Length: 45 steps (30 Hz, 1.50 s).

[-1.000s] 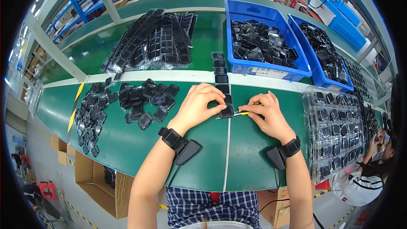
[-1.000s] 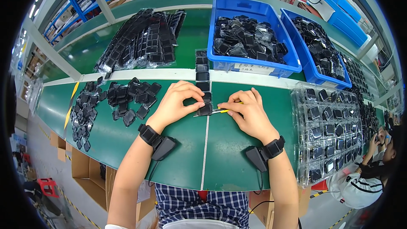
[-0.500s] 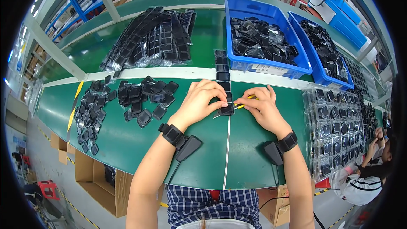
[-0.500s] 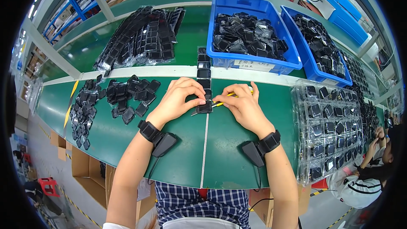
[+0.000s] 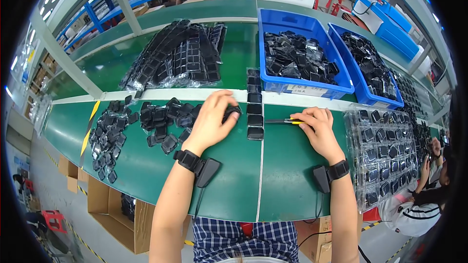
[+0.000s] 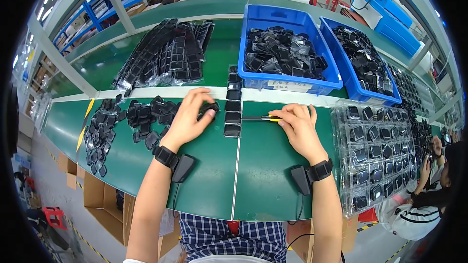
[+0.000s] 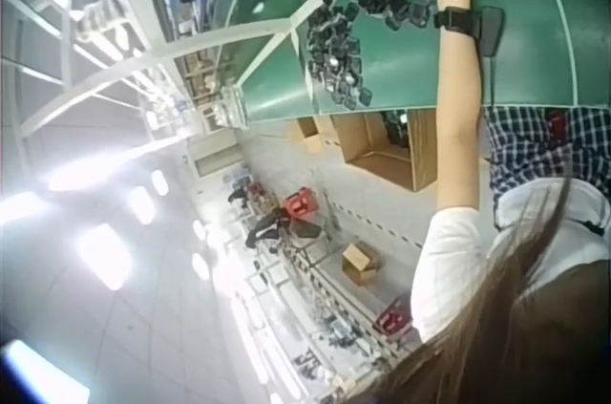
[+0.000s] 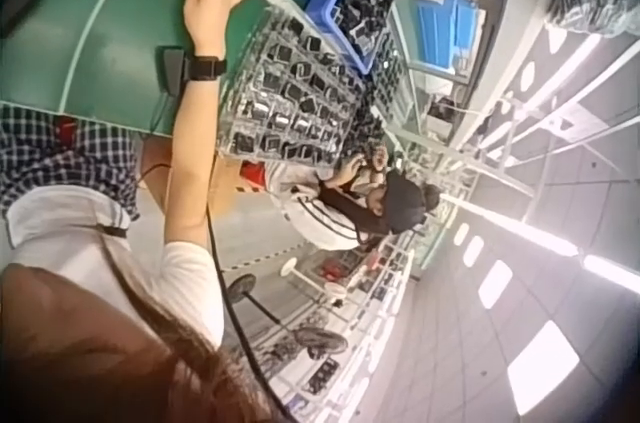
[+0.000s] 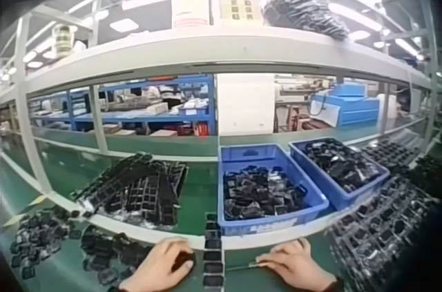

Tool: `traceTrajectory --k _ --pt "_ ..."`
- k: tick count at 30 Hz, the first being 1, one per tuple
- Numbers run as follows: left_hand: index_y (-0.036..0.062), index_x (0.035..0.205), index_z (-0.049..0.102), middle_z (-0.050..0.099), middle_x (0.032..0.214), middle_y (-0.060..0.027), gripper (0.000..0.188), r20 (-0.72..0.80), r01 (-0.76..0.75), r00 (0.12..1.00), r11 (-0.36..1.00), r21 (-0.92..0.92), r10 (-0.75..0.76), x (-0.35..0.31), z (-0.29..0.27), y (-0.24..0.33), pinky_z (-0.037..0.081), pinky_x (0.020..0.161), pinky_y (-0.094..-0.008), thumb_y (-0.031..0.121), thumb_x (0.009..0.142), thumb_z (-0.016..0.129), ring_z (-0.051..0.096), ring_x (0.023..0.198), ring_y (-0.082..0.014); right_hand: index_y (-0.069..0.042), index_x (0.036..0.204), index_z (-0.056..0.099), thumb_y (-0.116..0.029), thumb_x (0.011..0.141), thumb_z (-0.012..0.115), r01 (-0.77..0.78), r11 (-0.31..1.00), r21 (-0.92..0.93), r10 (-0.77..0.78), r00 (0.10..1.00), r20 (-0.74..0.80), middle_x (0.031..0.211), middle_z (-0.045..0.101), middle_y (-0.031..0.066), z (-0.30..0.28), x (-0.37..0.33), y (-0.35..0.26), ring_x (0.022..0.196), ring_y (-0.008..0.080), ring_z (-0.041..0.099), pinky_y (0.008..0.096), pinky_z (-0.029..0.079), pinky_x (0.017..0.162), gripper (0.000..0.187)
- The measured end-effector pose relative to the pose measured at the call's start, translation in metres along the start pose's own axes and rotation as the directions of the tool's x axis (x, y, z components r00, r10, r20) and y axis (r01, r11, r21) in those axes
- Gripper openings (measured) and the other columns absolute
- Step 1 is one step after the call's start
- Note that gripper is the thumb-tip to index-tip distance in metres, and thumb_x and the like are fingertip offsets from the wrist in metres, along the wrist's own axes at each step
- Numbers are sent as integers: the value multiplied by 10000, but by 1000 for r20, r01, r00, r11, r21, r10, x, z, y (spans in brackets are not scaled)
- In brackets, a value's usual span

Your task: The person separates watch screens from a plastic strip using shears and places them on the table. After finishing a strip, they pull a new one from a pile and repeat the process.

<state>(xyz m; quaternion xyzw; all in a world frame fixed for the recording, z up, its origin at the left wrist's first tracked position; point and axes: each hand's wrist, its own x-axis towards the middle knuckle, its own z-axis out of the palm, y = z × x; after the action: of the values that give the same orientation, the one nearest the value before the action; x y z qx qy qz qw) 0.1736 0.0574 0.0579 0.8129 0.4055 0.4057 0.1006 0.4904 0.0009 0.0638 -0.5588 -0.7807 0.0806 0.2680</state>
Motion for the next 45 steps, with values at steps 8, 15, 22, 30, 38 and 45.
traceTrajectory --k 8,15,22,30,38,45 --pt "102 1221 639 620 1287 -102 365 343 56 919 927 371 -193 2 -16 1 397 1132 -480 214 884 720 568 1266 -314 -175 1195 733 -58 922 684 3 1000 -24 -3 1000 -13 1098 584 25 2 2 -1 1126 233 561 523 233 1188 301" --pt "137 1318 637 610 1415 -86 587 312 -84 948 996 41 67 0 -10 19 269 1255 -504 355 803 817 508 1397 -302 -190 1212 734 -59 919 686 24 999 -38 -23 999 41 1085 579 17 11 1 -16 1095 227 558 548 247 1180 325" --pt "130 1276 669 678 1305 -87 607 387 -40 921 999 -20 44 5 -7 23 230 1274 -523 425 777 848 553 1354 -289 -219 1206 741 -62 928 677 57 998 20 -59 994 92 1078 573 4 16 4 -23 1116 214 549 596 225 1194 325" --pt "108 941 767 743 1052 -23 221 279 -44 958 997 -64 60 3 10 8 439 1085 -418 274 815 839 662 1098 -231 -201 1192 753 -37 909 685 111 992 67 -120 983 140 1072 580 11 13 3 -28 1118 206 559 546 220 1200 335" --pt "94 836 750 739 996 -11 147 250 47 968 985 -167 -4 5 17 7 485 943 -378 215 820 832 661 1018 -220 -217 1185 757 -40 914 681 97 994 54 -104 983 150 1074 587 -3 18 5 -30 1129 204 561 563 185 1217 333" --pt "78 866 739 727 1034 -31 137 261 20 965 992 -121 12 6 16 13 489 941 -396 183 834 819 660 1019 -241 -227 1163 761 -44 928 673 178 982 70 -187 970 154 1082 597 -19 17 13 -19 1142 204 565 587 149 1225 311"
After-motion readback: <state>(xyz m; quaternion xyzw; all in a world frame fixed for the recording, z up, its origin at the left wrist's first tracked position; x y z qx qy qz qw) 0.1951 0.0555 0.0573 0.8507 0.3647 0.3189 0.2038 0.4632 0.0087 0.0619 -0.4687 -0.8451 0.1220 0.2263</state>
